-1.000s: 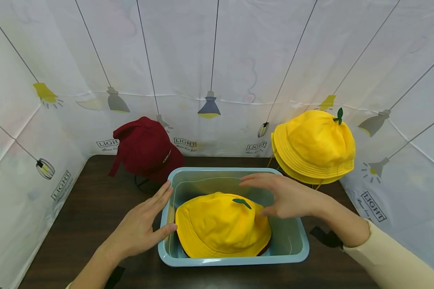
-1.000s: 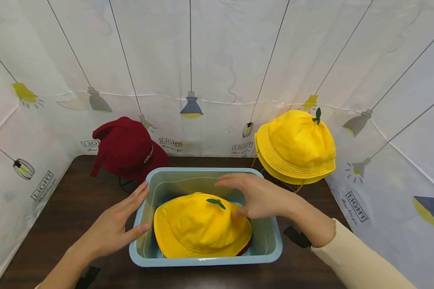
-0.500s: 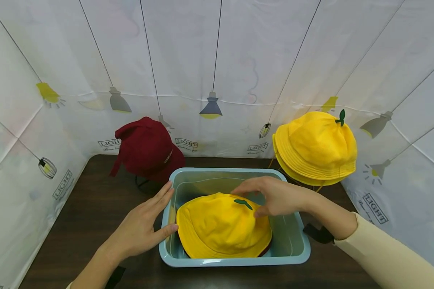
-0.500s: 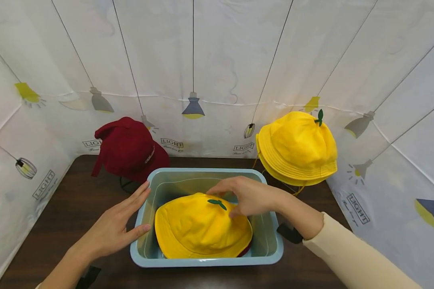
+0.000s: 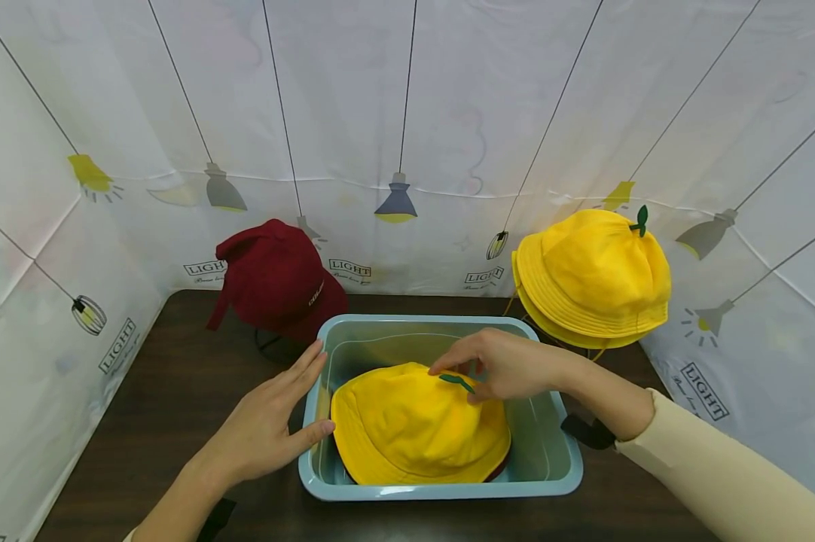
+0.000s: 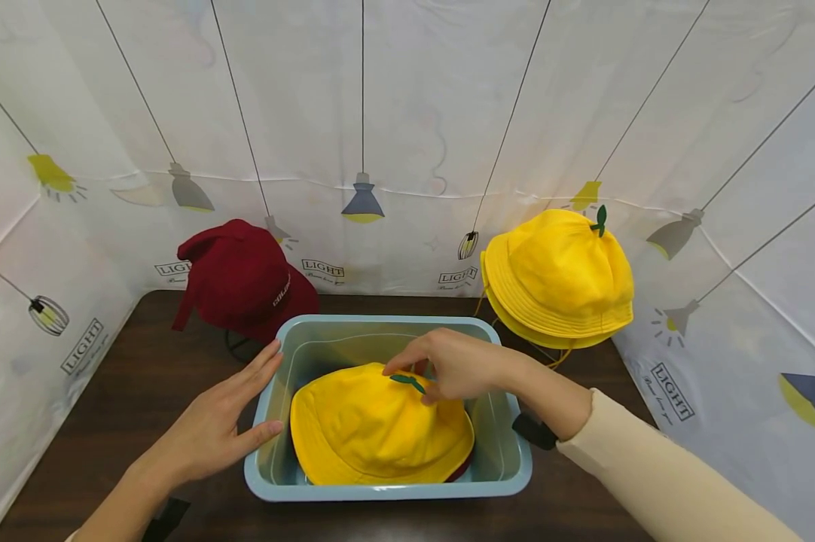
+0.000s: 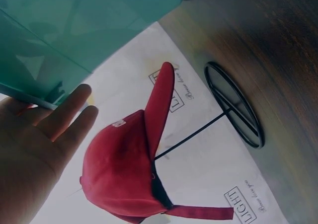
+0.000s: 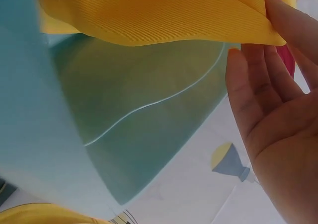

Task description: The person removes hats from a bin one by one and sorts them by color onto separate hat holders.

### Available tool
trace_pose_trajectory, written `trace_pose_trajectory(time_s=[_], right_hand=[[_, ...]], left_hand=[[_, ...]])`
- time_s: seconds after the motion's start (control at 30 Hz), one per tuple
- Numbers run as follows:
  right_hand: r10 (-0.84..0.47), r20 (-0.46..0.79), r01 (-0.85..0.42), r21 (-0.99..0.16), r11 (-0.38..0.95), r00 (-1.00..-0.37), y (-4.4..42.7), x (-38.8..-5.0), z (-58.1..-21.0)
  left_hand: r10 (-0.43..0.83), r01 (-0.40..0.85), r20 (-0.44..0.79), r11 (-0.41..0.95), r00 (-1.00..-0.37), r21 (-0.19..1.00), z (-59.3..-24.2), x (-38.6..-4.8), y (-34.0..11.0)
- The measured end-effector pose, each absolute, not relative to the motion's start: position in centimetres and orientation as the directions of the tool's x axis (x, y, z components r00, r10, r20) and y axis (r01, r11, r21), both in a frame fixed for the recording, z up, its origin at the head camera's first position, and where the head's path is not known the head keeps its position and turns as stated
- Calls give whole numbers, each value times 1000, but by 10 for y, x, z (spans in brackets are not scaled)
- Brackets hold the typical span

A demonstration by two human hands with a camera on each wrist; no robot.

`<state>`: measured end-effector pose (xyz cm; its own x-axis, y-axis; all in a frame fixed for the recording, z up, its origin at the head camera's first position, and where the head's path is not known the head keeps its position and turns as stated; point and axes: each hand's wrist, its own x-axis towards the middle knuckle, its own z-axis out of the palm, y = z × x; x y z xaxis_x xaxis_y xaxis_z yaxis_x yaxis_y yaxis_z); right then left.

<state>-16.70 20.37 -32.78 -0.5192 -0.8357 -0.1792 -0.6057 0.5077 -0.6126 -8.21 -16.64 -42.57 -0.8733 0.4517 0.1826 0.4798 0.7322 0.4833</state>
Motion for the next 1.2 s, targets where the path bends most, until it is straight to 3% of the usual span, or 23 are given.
trace_pose_trajectory(time_s=[0.6, 1.2], right_hand=[[-855, -123, -668, -571, 476, -504, 201, -165, -328], [-840, -101, -658, -573, 487, -534, 203, -158, -310]], left_hand=[[447, 468, 171, 730, -878, 498, -427, -83, -166], [454, 485, 194, 715, -870, 503, -427, -82, -167]])
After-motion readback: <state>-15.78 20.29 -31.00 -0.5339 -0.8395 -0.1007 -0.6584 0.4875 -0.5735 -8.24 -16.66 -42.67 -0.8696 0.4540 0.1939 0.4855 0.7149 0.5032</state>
